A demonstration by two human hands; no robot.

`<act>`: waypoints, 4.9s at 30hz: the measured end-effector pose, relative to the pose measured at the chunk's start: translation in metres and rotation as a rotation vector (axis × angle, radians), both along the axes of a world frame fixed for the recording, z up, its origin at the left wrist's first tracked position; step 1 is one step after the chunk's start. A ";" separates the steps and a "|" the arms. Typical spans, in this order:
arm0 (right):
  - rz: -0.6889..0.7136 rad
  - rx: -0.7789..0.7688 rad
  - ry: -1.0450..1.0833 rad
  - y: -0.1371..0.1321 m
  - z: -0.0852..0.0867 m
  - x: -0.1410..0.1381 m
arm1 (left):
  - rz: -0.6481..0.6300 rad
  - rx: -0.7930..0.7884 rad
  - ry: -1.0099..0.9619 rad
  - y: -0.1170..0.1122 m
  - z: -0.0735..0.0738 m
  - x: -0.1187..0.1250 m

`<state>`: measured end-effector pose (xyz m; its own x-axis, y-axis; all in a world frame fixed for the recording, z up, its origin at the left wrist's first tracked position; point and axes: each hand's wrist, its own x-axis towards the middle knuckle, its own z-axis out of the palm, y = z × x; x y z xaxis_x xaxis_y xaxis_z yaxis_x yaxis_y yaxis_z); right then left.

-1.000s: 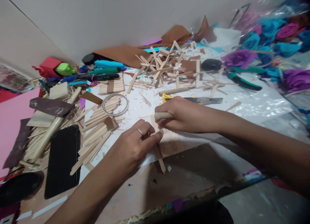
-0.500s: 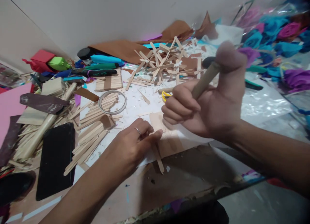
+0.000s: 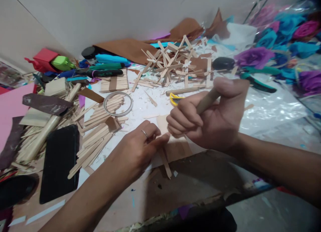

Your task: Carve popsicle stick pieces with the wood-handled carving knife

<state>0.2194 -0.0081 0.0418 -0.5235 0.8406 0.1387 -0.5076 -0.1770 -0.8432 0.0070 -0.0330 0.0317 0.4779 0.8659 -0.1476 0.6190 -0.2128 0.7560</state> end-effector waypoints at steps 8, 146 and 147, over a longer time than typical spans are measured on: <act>0.059 0.163 0.027 0.011 -0.012 0.002 | 0.066 -0.007 -0.029 -0.003 -0.013 -0.002; 0.021 0.216 0.028 0.008 -0.007 -0.002 | -0.471 0.612 0.172 -0.009 -0.012 0.007; 0.026 0.206 0.031 0.009 -0.007 -0.001 | -0.466 0.611 0.172 -0.009 -0.012 0.007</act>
